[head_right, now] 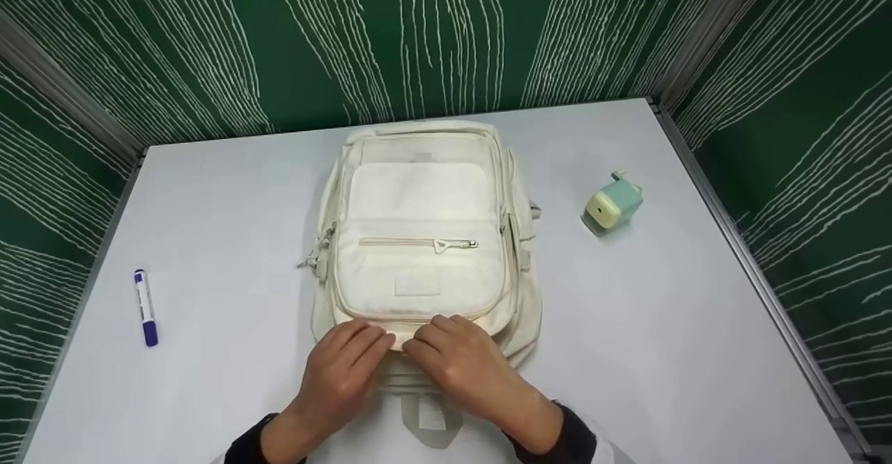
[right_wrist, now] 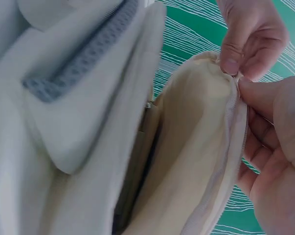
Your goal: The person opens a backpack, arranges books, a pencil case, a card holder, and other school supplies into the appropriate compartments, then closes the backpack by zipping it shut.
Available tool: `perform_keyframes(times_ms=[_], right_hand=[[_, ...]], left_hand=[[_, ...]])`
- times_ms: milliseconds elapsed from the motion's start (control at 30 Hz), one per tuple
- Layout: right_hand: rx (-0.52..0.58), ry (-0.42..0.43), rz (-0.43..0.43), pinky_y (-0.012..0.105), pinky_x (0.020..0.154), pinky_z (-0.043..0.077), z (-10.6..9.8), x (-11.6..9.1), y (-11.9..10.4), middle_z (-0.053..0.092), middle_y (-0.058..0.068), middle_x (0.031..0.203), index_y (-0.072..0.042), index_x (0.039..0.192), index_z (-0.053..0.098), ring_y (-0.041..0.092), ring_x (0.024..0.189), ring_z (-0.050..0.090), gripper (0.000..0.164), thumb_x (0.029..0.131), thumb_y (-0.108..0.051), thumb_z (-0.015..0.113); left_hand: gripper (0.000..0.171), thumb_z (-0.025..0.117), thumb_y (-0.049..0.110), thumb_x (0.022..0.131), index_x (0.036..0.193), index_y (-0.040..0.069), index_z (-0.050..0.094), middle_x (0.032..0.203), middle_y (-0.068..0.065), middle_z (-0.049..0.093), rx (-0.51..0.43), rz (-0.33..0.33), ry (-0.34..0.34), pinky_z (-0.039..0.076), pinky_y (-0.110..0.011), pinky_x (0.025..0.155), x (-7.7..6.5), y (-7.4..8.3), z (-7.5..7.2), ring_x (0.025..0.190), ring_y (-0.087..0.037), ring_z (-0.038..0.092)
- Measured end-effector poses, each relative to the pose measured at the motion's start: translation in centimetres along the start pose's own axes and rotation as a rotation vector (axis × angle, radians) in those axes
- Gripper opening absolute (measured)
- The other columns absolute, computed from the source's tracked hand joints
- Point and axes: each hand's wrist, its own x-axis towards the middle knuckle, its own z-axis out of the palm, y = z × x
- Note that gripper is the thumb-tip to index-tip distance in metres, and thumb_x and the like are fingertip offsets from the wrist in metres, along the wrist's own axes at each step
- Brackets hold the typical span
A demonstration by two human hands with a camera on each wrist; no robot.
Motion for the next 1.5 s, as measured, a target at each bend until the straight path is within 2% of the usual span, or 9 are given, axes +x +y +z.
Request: perform_keyframes(times_ms=[200,433,567,667,800,1067,1267,1367,1500], right_hand=[[0.0,0.021,0.099,0.032,0.088,0.055,-1.8,-0.6,2.0,0.075,0.005,0.11,-0.008,0.107,0.077,0.022,0.097,0.07,0.031,0.109,-0.031,0.057],[-0.091,0.125,0.282,0.016,0.111,0.037,-4.7,-2.0,7.4,0.074,0.017,0.121,0.002,0.113,0.076,0.037,0.104,0.069,0.047,0.107,-0.041,0.057],[-0.19,0.044,0.43,0.041,0.109,0.046,-5.9,-3.6,11.8,0.066,0.024,0.134,0.005,0.127,0.069,0.046,0.117,0.063,0.052,0.105,-0.042,0.062],[-0.268,-0.07,0.531,0.065,0.105,0.041,-6.6,-5.2,15.3,0.055,0.032,0.145,0.009,0.137,0.061,0.053,0.13,0.053,0.06,0.098,-0.035,0.072],[-0.316,-0.195,0.668,0.07,0.112,0.032,-7.5,-7.2,19.4,0.041,0.04,0.153,0.012,0.145,0.05,0.06,0.14,0.038,0.074,0.094,-0.034,0.076],[-0.331,-0.367,0.862,0.081,0.101,0.032,-9.1,-9.4,25.0,0.027,0.05,0.152,0.014,0.152,0.036,0.072,0.134,0.03,0.084,0.098,-0.041,0.069],[-0.273,-0.479,0.976,0.079,0.087,0.041,-9.8,-9.5,26.7,0.028,0.053,0.147,0.012,0.152,0.033,0.072,0.119,0.042,0.083,0.101,-0.045,0.065],[-0.247,-0.478,1.018,0.077,0.083,0.044,-9.8,-9.2,26.9,0.033,0.052,0.141,0.012,0.149,0.038,0.072,0.107,0.05,0.079,0.1,-0.045,0.066],[-0.189,-0.453,1.084,0.075,0.085,0.044,-9.8,-8.8,26.9,0.035,0.05,0.137,0.011,0.146,0.04,0.07,0.104,0.053,0.079,0.098,-0.044,0.07]], left_hand=[[0.031,0.048,-0.007,0.1,0.097,0.005,0.076,0.09,-0.005,0.072,-0.06,-0.052,0.066,0.059,-0.031,0.082,-0.2,-0.1,-0.1,0.086,-0.019,0.069],[0.033,0.047,-0.009,0.097,0.095,0.004,0.077,0.088,-0.005,0.072,-0.105,-0.071,0.085,0.058,-0.03,0.078,0.2,-0.2,-0.2,0.082,-0.019,0.066],[0.032,0.047,-0.009,0.098,0.094,0.005,0.077,0.087,-0.004,0.071,-0.105,-0.078,0.083,0.057,-0.029,0.075,0.5,-0.2,-0.3,0.08,-0.019,0.065],[0.031,0.049,-0.006,0.1,0.094,0.005,0.077,0.087,-0.004,0.071,-0.11,-0.09,0.075,0.056,-0.028,0.074,0.8,-0.1,-0.4,0.08,-0.019,0.065],[0.031,0.049,-0.006,0.1,0.094,0.005,0.077,0.087,-0.004,0.071,-0.113,-0.097,0.071,0.055,-0.028,0.072,0.9,-0.1,-0.5,0.08,-0.018,0.065],[0.027,0.054,-0.008,0.093,0.094,0.005,0.077,0.087,-0.004,0.071,-0.109,-0.101,0.086,0.055,-0.029,0.072,1.0,-0.1,-0.5,0.08,-0.019,0.065],[0.026,0.055,-0.008,0.092,0.094,0.005,0.077,0.087,-0.004,0.072,-0.108,-0.091,0.097,0.055,-0.029,0.071,1.2,-0.3,-0.5,0.079,-0.019,0.065],[0.026,0.055,-0.008,0.092,0.094,0.005,0.077,0.087,-0.004,0.072,-0.111,-0.09,0.1,0.055,-0.029,0.071,1.3,-0.4,-0.5,0.078,-0.019,0.065],[0.026,0.056,-0.01,0.088,0.094,0.005,0.077,0.087,-0.005,0.072,-0.123,-0.098,0.108,0.055,-0.029,0.07,1.6,-0.6,-0.6,0.078,-0.02,0.066]])
